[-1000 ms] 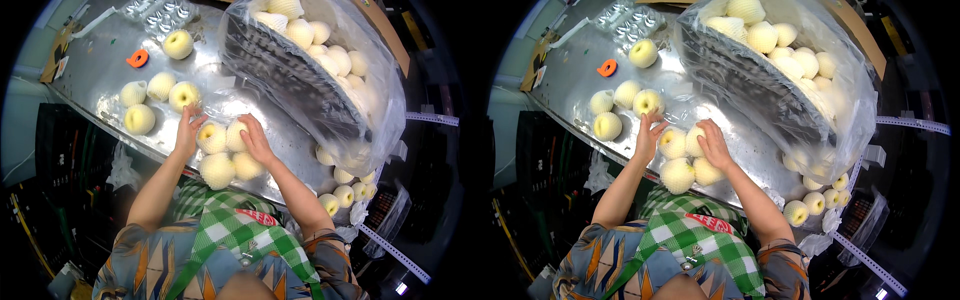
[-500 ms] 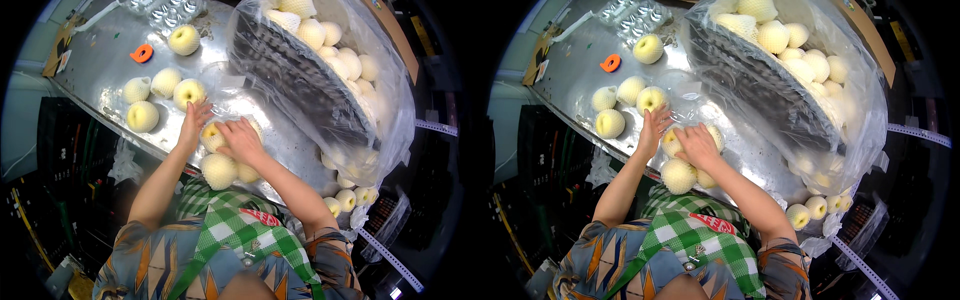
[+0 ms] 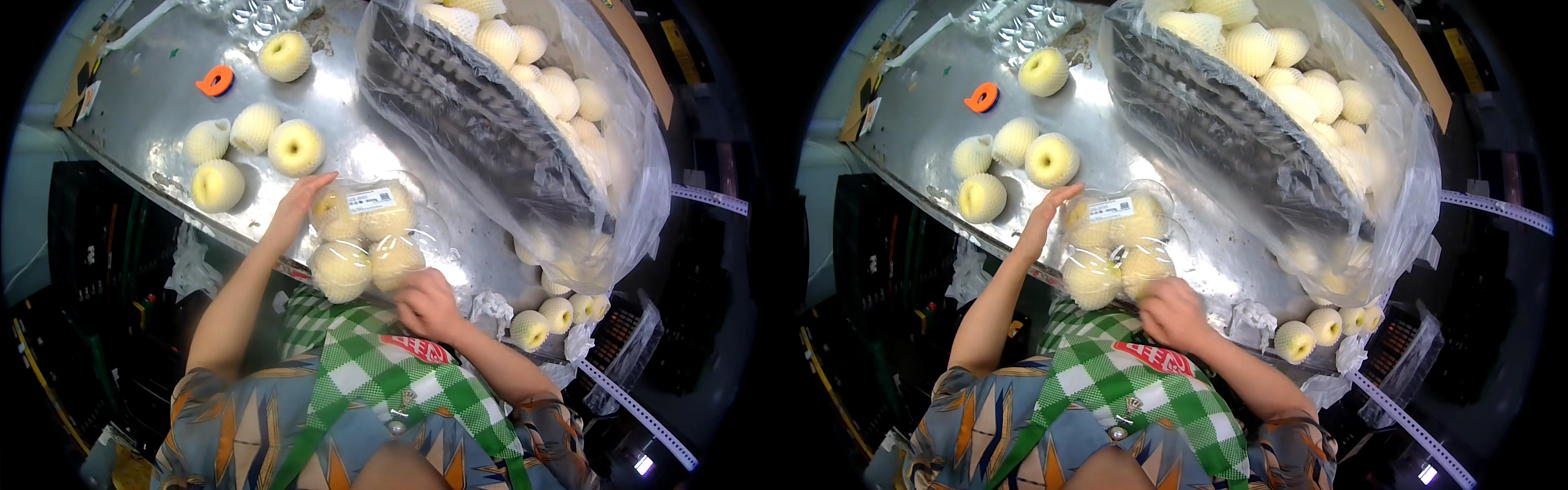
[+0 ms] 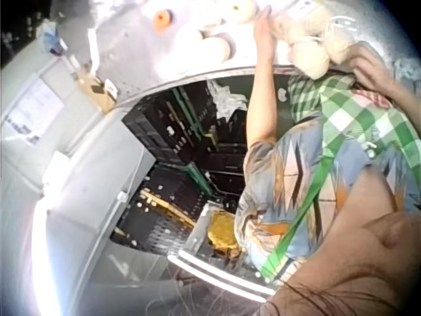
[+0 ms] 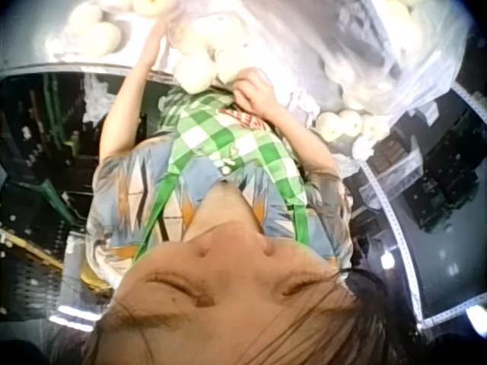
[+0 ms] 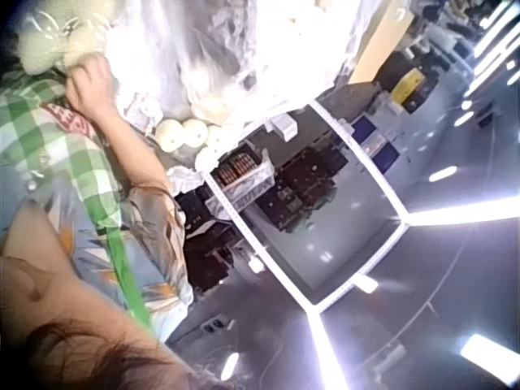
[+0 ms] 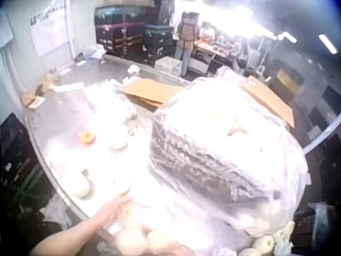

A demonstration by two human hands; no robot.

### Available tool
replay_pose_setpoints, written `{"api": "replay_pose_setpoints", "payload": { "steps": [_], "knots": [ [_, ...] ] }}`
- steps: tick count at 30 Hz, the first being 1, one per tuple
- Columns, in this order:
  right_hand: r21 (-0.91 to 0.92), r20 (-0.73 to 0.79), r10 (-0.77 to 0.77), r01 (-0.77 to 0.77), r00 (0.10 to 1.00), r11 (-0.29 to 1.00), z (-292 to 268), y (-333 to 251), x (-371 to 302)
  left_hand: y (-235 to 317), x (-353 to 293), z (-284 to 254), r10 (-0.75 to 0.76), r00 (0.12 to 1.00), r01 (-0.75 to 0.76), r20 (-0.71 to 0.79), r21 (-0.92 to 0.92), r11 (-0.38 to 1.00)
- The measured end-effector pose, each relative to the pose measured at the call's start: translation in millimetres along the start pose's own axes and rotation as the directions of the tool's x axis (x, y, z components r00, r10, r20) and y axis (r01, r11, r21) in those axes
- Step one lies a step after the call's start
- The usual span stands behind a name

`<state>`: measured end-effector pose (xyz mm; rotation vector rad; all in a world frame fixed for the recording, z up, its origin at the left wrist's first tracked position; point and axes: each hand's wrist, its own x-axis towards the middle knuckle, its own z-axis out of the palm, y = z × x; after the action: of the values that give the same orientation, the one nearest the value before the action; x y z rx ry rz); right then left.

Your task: The person wraps individual apples in foam netting, places them into plastic bags, and seals the bags with a handheld tape dispenser. The person then places the packaged apples into a black crate and moves the crate to a stack of other crates.

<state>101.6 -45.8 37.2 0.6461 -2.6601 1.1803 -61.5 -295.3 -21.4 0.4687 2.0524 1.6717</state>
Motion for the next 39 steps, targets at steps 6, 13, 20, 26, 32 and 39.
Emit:
{"api": "replay_pose_setpoints", "payload": {
  "steps": [6,13,20,26,32,39],
  "knots": [
    [0.633,0.349,0.887,-0.774,0.302,0.014,15,48,-78,0,0,2,0.049,0.992,-0.076,0.12,0.231,0.97],
    [0.553,0.682,0.721,-0.732,0.122,-0.398,29,47,-30,38,8,36,0.097,0.976,-0.196,0.195,0.586,0.786],
    [0.719,0.539,0.789,-0.65,0.295,-0.249,35,83,-17,48,1,54,0.084,0.992,-0.119,0.092,0.893,0.433],
    [0.773,0.512,0.784,-0.586,0.352,-0.242,41,88,-27,58,0,70,-0.089,0.993,-0.052,0.084,0.947,0.316],
    [0.739,0.394,0.813,-0.674,0.428,-0.003,49,86,-46,56,6,77,0.003,0.958,-0.277,0.288,0.919,0.282],
    [0.824,0.514,0.699,-0.511,0.497,-0.242,63,83,-50,77,4,97,-0.136,0.917,-0.325,0.375,0.901,0.288]
  ]
}}
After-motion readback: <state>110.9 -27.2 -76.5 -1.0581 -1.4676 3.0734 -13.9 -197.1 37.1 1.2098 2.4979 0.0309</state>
